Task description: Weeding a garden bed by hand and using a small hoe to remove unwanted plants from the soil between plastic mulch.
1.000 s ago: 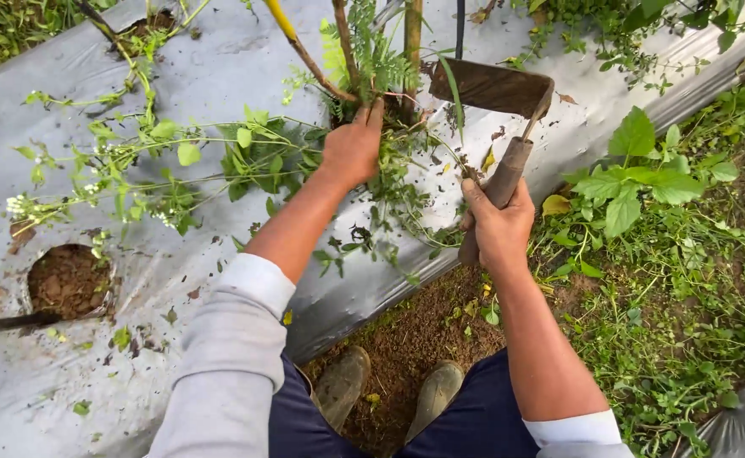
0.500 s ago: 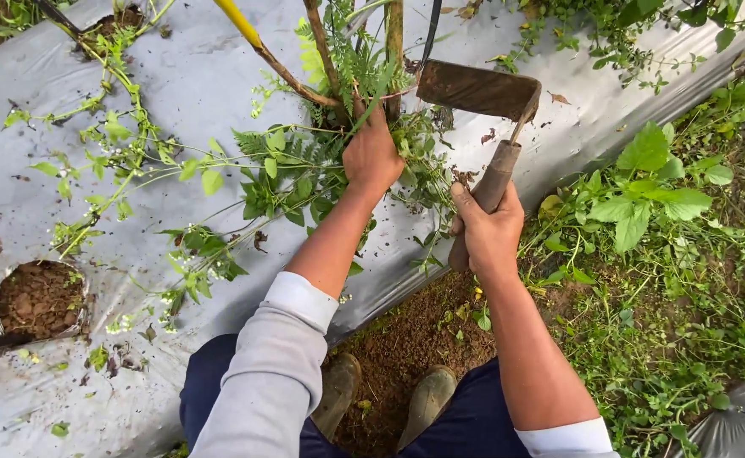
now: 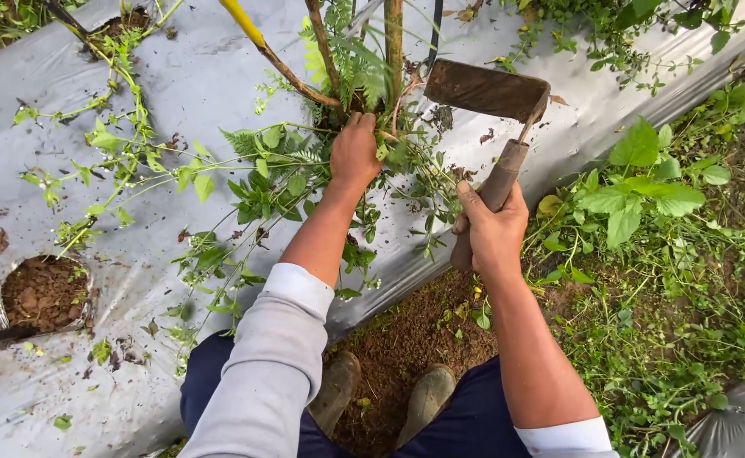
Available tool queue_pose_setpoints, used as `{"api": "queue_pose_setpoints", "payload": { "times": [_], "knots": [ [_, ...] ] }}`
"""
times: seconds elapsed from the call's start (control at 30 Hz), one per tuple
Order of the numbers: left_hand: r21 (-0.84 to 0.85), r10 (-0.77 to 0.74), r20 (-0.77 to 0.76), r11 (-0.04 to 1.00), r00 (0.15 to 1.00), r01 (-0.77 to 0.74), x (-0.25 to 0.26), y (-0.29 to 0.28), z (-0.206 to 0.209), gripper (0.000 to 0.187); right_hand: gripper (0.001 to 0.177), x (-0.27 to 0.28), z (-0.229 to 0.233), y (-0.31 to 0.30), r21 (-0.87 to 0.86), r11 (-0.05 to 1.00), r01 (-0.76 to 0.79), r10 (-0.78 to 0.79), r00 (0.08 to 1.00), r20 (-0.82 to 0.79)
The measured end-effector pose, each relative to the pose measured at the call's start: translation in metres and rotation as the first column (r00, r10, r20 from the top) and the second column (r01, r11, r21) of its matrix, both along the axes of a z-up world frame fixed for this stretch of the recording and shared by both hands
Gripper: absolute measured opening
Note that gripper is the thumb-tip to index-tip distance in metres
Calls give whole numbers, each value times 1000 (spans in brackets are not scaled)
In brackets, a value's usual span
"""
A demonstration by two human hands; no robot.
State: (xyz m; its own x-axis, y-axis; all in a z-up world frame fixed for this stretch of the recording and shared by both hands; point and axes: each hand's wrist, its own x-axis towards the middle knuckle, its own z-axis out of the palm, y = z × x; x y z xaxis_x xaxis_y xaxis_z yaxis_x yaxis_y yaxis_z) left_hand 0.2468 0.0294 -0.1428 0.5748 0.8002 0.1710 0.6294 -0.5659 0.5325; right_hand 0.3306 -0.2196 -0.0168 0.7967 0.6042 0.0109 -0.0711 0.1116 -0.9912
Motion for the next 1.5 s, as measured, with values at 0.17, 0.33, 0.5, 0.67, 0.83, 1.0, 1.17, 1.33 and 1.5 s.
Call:
{"api": "queue_pose_setpoints", "payload": {
  "times": [0.17,0.33,0.5,0.67,0.83,1.0,1.17,1.33,1.5],
  "knots": [
    [70,-18,-8,997,1000,18,-3,17,-38,18,26,2,9,-6,-14,1000,-17,16,1000,-6],
    [46,-75,-123,996,990,82,-10,12,-10,26,25,8,1,-1,0,999,-37,37,999,-10],
    [49,-114,-183,991,976,125,-20,6,-6,37,25,11,-8,9,-25,999,-49,48,999,-20],
    [101,-151,-134,981,979,165,-27,9,-8,38,26,6,-9,20,-55,997,-45,43,998,-44],
    [304,-304,-82,899,949,314,-26,-58,-11,18,27,0,-5,19,-121,991,-57,56,998,-19],
    [416,-597,-132,692,792,591,-78,-102,-77,17,27,-28,1,8,-189,979,-77,91,994,66],
    [386,-433,-451,693,780,608,-163,-79,-29,16,25,-42,18,-17,-101,987,-122,133,985,112],
    [373,-192,-553,813,811,448,-266,-56,80,15,25,-49,8,-10,-7,986,-169,169,983,70],
    [107,-21,-450,991,893,77,-382,-92,71,64,26,-74,12,-8,-7,967,-254,253,964,78]
  ]
}}
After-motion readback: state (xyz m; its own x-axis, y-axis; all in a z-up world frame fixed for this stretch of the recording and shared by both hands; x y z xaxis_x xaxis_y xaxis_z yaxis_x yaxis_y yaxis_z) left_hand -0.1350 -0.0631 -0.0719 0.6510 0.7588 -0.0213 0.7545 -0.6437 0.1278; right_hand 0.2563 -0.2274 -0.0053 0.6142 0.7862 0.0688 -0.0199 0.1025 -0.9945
